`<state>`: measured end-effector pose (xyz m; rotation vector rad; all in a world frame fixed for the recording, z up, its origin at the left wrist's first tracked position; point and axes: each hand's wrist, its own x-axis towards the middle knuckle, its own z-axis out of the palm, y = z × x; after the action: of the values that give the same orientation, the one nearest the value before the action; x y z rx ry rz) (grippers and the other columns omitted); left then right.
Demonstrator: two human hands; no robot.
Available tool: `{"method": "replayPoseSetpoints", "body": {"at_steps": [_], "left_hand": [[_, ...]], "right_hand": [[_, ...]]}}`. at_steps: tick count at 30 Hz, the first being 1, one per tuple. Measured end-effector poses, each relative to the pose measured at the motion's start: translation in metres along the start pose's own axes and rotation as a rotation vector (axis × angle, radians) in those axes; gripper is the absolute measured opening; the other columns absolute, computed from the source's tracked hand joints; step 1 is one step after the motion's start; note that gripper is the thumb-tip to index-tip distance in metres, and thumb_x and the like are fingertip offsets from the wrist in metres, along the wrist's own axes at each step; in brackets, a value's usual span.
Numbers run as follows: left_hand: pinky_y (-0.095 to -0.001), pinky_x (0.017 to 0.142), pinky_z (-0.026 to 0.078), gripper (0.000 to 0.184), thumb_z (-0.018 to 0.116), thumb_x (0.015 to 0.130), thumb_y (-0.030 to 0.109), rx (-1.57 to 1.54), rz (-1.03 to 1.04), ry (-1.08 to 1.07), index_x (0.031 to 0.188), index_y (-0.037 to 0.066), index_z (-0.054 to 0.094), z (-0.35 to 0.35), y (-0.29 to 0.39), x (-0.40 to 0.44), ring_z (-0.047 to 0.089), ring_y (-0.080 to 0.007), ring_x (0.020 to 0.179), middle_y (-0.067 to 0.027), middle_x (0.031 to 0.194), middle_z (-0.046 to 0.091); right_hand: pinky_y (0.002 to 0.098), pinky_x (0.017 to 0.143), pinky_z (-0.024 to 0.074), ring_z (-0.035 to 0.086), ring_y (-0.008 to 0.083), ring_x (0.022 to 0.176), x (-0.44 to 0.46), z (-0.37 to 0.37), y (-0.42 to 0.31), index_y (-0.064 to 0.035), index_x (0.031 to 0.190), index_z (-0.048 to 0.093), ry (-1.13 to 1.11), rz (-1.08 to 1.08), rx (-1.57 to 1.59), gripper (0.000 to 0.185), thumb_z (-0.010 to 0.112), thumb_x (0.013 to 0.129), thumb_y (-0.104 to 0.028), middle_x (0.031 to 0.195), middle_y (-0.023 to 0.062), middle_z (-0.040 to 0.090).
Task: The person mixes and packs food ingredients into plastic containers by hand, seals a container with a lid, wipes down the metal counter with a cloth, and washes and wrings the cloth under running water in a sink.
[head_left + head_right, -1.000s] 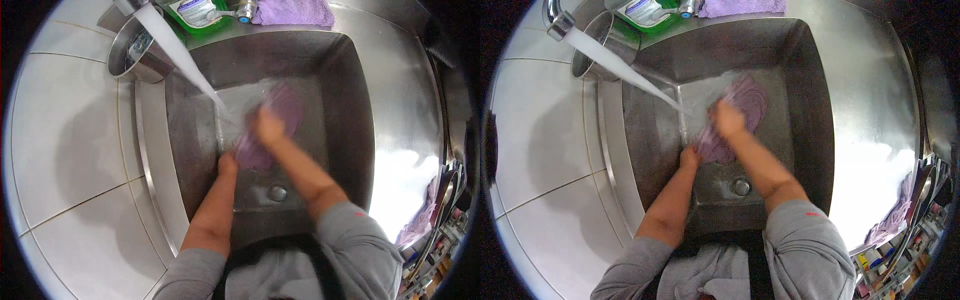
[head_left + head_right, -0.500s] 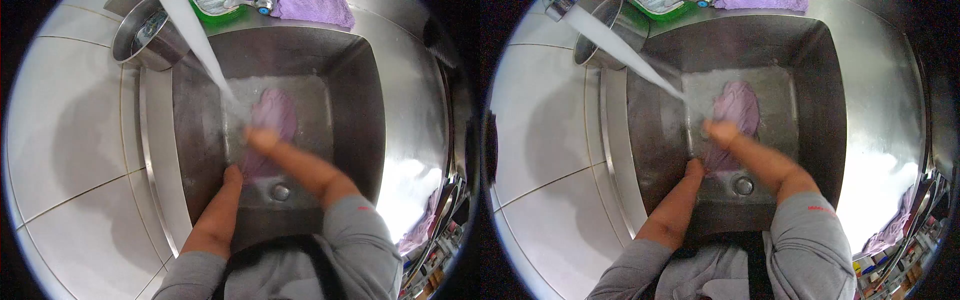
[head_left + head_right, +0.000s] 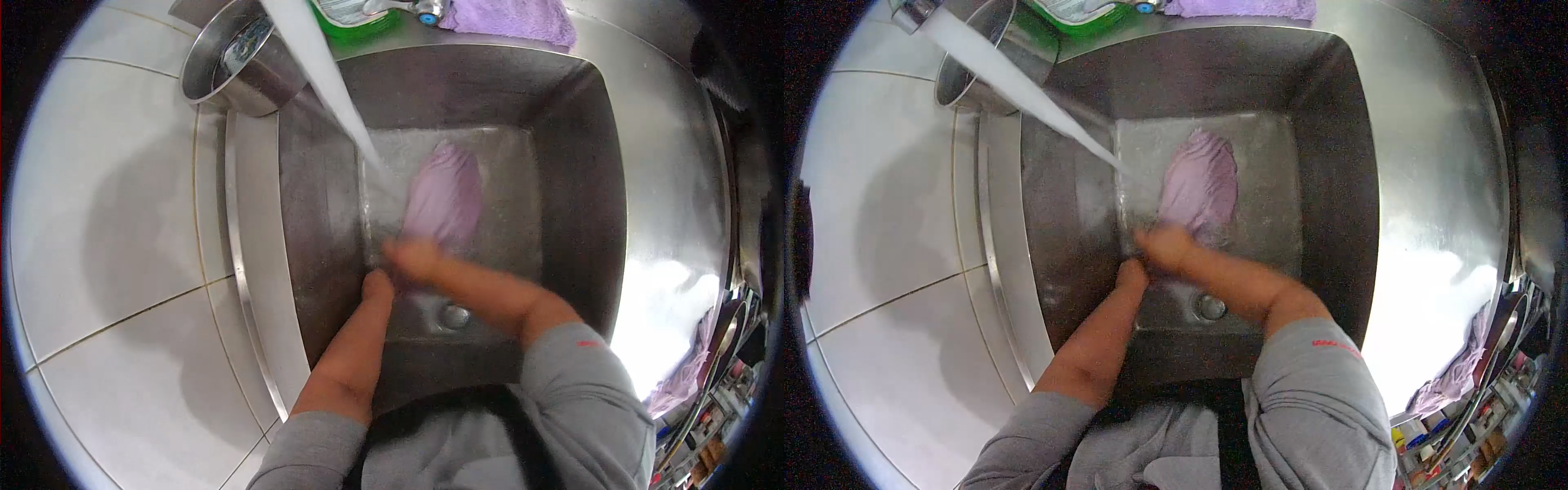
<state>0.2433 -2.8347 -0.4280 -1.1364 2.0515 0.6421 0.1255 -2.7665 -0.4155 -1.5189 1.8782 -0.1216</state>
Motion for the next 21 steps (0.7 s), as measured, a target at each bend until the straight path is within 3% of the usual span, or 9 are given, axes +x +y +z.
{"method": "replayPoseSetpoints", "body": {"at_steps": [3,4,6,9,12,16,17,19,21], "left_hand": [[-0.0428,0.08,0.048,0.03,0.069,0.076,0.013,-0.026,-0.061,-0.026,0.103,0.002,0.062,-0.004,0.001,-0.004,0.06,-0.0332,0.098,-0.0191,0.103,0.062],[-0.0427,0.081,0.047,0.031,0.069,0.076,0.014,-0.046,-0.085,-0.044,0.104,0.002,0.062,-0.003,-0.002,-0.006,0.06,-0.0328,0.099,-0.019,0.103,0.062],[-0.042,0.082,0.047,0.035,0.07,0.075,0.017,-0.037,-0.092,-0.079,0.106,0.003,0.06,-0.006,-0.003,-0.005,0.06,-0.032,0.099,-0.0182,0.104,0.062],[-0.0416,0.085,0.047,0.042,0.072,0.074,0.022,0.02,-0.042,-0.058,0.11,0.004,0.058,-0.001,-0.005,0.009,0.059,-0.0307,0.101,-0.0166,0.107,0.061],[-0.0425,0.089,0.045,0.048,0.074,0.072,0.025,0.033,-0.031,0.156,0.112,0.005,0.057,-0.008,0.018,0.002,0.056,-0.0299,0.105,-0.0167,0.113,0.059],[-0.045,0.092,0.042,0.051,0.072,0.073,0.027,-0.031,0.141,0.564,0.115,0.003,0.054,-0.024,0.045,-0.014,0.054,-0.0322,0.109,-0.0213,0.116,0.055],[-0.045,0.092,0.042,0.051,0.072,0.073,0.027,-0.024,0.146,0.567,0.115,0.003,0.054,-0.022,0.039,-0.002,0.054,-0.0322,0.109,-0.0213,0.116,0.055],[-0.0457,0.09,0.043,0.049,0.069,0.075,0.024,-0.008,0.119,0.048,0.114,0.0,0.053,-0.018,0.024,0.028,0.055,-0.0355,0.102,-0.0232,0.11,0.056],[-0.0431,0.087,0.044,0.045,0.067,0.076,0.02,-0.03,0.176,0.114,0.113,-0.001,0.053,-0.02,0.026,0.039,0.057,-0.0341,0.097,-0.0223,0.105,0.058]], "right_hand": [[0.0501,0.084,0.0438,0.06,0.0329,0.096,0.007,0.029,0.023,-0.0101,0.107,0.053,0.073,0.081,0.351,0.032,0.039,0.09,-0.033,0.097,0.0236,0.06],[0.044,0.062,0.0508,0.064,0.0336,0.078,0.007,0.011,0.054,-0.009,0.103,0.047,0.302,-0.056,-0.012,0.02,0.041,0.087,-0.02,0.087,0.0166,0.063],[0.044,0.064,0.0508,0.065,0.0324,0.079,0.02,-0.042,0.109,-0.0111,0.105,0.047,0.311,0.261,-0.137,0.019,0.038,0.089,-0.018,0.091,0.0167,0.064],[0.0495,0.076,0.0473,0.064,0.0346,0.085,0.032,-0.083,0.172,-0.0121,0.113,0.044,0.512,0.688,0.156,0.025,0.038,0.091,-0.021,0.096,0.0192,0.064],[0.048,0.085,0.0444,0.06,0.0338,0.099,0.008,-0.122,0.137,-0.0076,0.129,0.038,0.531,0.658,0.243,0.046,0.05,0.088,-0.025,0.107,0.017,0.062],[0.0473,0.084,0.0449,0.06,0.0347,0.097,0.001,-0.08,0.109,-0.0138,0.122,0.041,0.419,0.444,0.25,0.045,0.056,0.083,-0.029,0.104,0.0188,0.062],[0.0455,0.087,0.044,0.058,0.0351,0.101,0.002,-0.067,0.109,-0.0111,0.123,0.045,0.366,0.455,0.308,0.047,0.059,0.081,-0.028,0.109,0.0184,0.06],[0.0437,0.09,0.043,0.056,0.0355,0.104,-0.007,-0.06,0.111,-0.0085,0.123,0.048,0.32,0.468,0.36,0.05,0.062,0.079,-0.027,0.113,0.018,0.059],[0.0432,0.09,0.043,0.056,0.037,0.105,-0.025,-0.061,0.113,-0.0051,0.12,0.051,0.269,0.515,0.374,0.048,0.061,0.08,-0.029,0.113,0.021,0.058]]}}
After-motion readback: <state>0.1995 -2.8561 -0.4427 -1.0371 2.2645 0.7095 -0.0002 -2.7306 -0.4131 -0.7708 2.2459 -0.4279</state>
